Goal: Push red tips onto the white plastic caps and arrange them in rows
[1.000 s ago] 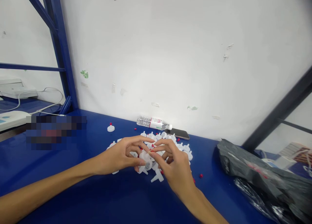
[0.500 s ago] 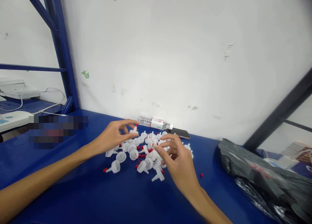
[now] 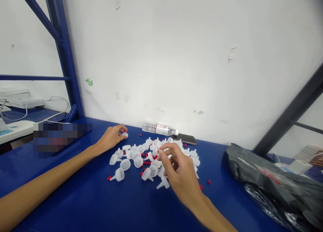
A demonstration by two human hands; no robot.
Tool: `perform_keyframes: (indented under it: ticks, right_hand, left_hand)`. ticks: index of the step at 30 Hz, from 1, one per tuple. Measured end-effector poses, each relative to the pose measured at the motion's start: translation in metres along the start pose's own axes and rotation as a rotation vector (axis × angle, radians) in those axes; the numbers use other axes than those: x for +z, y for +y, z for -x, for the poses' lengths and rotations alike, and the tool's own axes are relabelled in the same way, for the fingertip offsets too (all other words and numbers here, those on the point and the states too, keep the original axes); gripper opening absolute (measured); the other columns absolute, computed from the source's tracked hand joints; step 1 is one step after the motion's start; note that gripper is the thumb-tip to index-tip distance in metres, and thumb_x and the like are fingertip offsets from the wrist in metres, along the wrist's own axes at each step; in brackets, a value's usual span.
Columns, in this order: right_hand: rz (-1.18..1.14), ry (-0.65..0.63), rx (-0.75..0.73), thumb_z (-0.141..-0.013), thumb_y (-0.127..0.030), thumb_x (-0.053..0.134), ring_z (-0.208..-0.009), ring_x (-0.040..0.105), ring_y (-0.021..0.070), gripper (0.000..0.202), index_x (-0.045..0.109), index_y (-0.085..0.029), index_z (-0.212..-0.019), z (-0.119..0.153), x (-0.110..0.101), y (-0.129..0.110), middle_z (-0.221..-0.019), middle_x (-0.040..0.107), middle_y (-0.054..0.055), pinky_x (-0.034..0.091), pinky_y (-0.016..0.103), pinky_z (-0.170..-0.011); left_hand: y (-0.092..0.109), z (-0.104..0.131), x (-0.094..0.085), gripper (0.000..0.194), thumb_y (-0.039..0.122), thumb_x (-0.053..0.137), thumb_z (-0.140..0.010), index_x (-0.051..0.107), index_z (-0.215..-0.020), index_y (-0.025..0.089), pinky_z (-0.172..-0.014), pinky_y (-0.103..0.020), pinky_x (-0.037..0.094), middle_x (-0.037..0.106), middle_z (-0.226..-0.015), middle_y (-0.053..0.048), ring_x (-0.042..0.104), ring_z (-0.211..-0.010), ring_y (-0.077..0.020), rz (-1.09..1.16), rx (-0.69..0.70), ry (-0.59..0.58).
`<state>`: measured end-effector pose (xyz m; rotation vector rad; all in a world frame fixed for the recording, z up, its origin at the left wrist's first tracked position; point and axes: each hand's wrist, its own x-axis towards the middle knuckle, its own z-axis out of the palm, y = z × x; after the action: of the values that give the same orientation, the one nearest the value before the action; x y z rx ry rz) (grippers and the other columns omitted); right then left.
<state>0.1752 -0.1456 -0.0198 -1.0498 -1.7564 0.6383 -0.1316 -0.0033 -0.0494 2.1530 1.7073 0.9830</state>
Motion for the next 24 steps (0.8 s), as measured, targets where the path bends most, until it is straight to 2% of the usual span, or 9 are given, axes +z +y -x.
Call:
perform_keyframes:
  ticks: [5,12,18,21,24]
  right_hand:
    - [0.003,-0.012,-0.004,-0.108,-0.045,0.049,-0.051,0.06,0.0117,0.025,0.064,-0.025,-0.11,0.001,-0.002,-0.002,-0.083,0.073,-0.001,0.046,0.023,-0.05]
    - [0.002,-0.02,-0.016,-0.108,-0.041,0.051,-0.051,0.059,0.0109,0.02,0.064,-0.025,-0.109,0.002,0.0,-0.004,-0.082,0.073,-0.002,0.045,0.023,-0.051]
    - [-0.014,0.034,-0.043,-0.108,-0.039,0.051,-0.05,0.058,0.0099,0.019,0.064,-0.025,-0.109,0.0,-0.004,-0.004,-0.082,0.072,-0.003,0.044,0.022,-0.05]
    - [-0.006,0.082,-0.066,-0.107,-0.037,0.051,-0.051,0.058,0.0103,0.018,0.065,-0.024,-0.109,-0.003,-0.008,-0.004,-0.08,0.072,-0.003,0.043,0.022,-0.051]
    - [0.015,0.122,-0.084,-0.107,-0.035,0.052,-0.052,0.057,0.0103,0.017,0.065,-0.024,-0.109,-0.005,-0.012,-0.003,-0.077,0.071,-0.004,0.041,0.022,-0.051]
  left_hand:
    - [-0.004,-0.003,0.005,0.034,0.049,0.07,-0.08,0.073,-0.102,0.024,-0.075,-0.034,0.059,0.085,-0.104,-0.007,0.078,-0.076,-0.024,-0.027,-0.004,0.007]
    - [-0.002,-0.004,0.005,0.049,0.046,0.066,-0.086,0.07,-0.13,0.024,-0.077,-0.034,0.06,0.083,-0.114,-0.007,0.078,-0.079,-0.0239,-0.129,0.003,0.006]
    - [0.015,0.0,-0.004,0.043,0.043,0.045,-0.103,0.071,-0.13,0.02,-0.087,-0.039,0.056,0.074,-0.129,-0.014,0.075,-0.09,-0.0259,-0.335,0.102,0.062]
    - [0.032,-0.01,-0.002,0.035,0.035,0.044,-0.107,0.074,-0.122,0.022,-0.088,-0.039,0.056,0.073,-0.127,-0.01,0.074,-0.097,-0.0248,-0.429,0.196,-0.027]
    - [0.044,-0.028,0.011,0.023,0.033,0.058,-0.106,0.073,-0.12,0.021,-0.093,-0.042,0.059,0.074,-0.122,-0.008,0.072,-0.106,-0.0235,-0.529,0.273,-0.181]
